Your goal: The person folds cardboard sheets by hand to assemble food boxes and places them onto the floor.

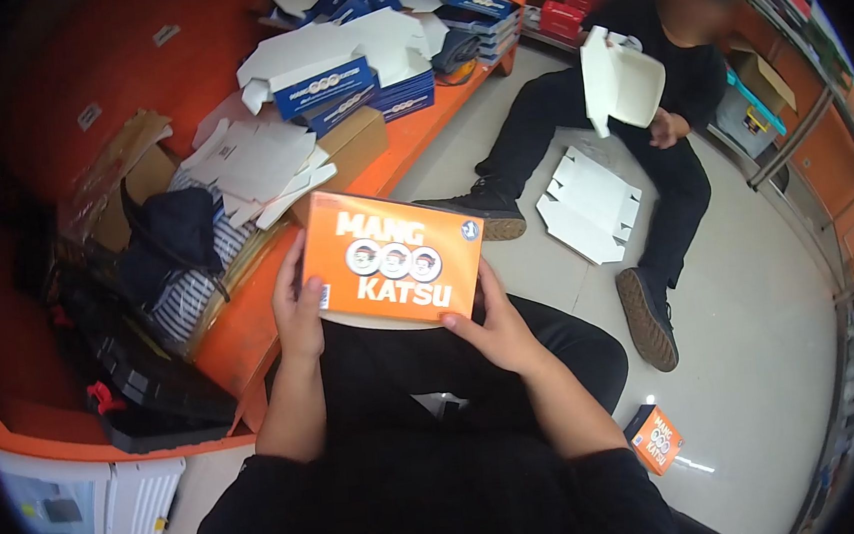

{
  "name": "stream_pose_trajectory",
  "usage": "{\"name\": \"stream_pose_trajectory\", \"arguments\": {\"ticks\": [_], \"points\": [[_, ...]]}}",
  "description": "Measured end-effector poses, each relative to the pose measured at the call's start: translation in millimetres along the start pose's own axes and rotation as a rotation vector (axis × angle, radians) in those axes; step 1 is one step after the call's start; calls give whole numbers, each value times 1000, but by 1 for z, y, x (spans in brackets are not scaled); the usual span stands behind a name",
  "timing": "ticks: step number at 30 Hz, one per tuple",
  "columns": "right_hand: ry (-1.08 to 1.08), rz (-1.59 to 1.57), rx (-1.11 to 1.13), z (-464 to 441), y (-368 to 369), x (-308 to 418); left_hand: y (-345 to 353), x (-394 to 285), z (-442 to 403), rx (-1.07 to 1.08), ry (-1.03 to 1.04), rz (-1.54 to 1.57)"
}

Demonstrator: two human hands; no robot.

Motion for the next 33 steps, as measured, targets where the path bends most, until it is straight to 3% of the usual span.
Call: {"name": "stream_pose_trajectory", "arguments": {"ticks": [1,2,6,10,13,18,20,25,28,31,32,33], "points": [[46,330,-24,-2,3,0,-3,-2,0,-2,-29,-32],[16,445,-168,-4,6,3,-10,3,1,-13,7,-193],[-224,686,-34,-20,12,40,4,-27,1,182,45,-642],[-355,578,-31,-38,26,38,25,-24,7,136,76,-546],[-385,538,-117,-36,35,33,43,-9,15,-29,158,-418],[-320,564,-264,-30,35,23,71,7,15,-28,152,-139],[-361,622,-338,-32,35,17,73,7,13,31,75,-231],[-374,643,-215,-29,24,6,69,17,11,31,-13,-202],[-358,714,-186,-27,15,6,58,6,0,-179,36,8],[-140,380,-319,-23,10,-14,40,4,-10,-378,76,365],[-65,-147,-239,-24,13,-34,42,2,-12,-363,84,375],[-57,-382,-174,-24,14,-36,46,5,-10,-376,77,394]]}}
Point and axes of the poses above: each hand's wrist, its own z-axis away from the middle knuckle, its own y-axis out of the palm, x = y × z, the point moved 1 cm from there along -z, towards the middle knuckle, and after that the axes turned 14 degrees about x, right-handed, at the moved point
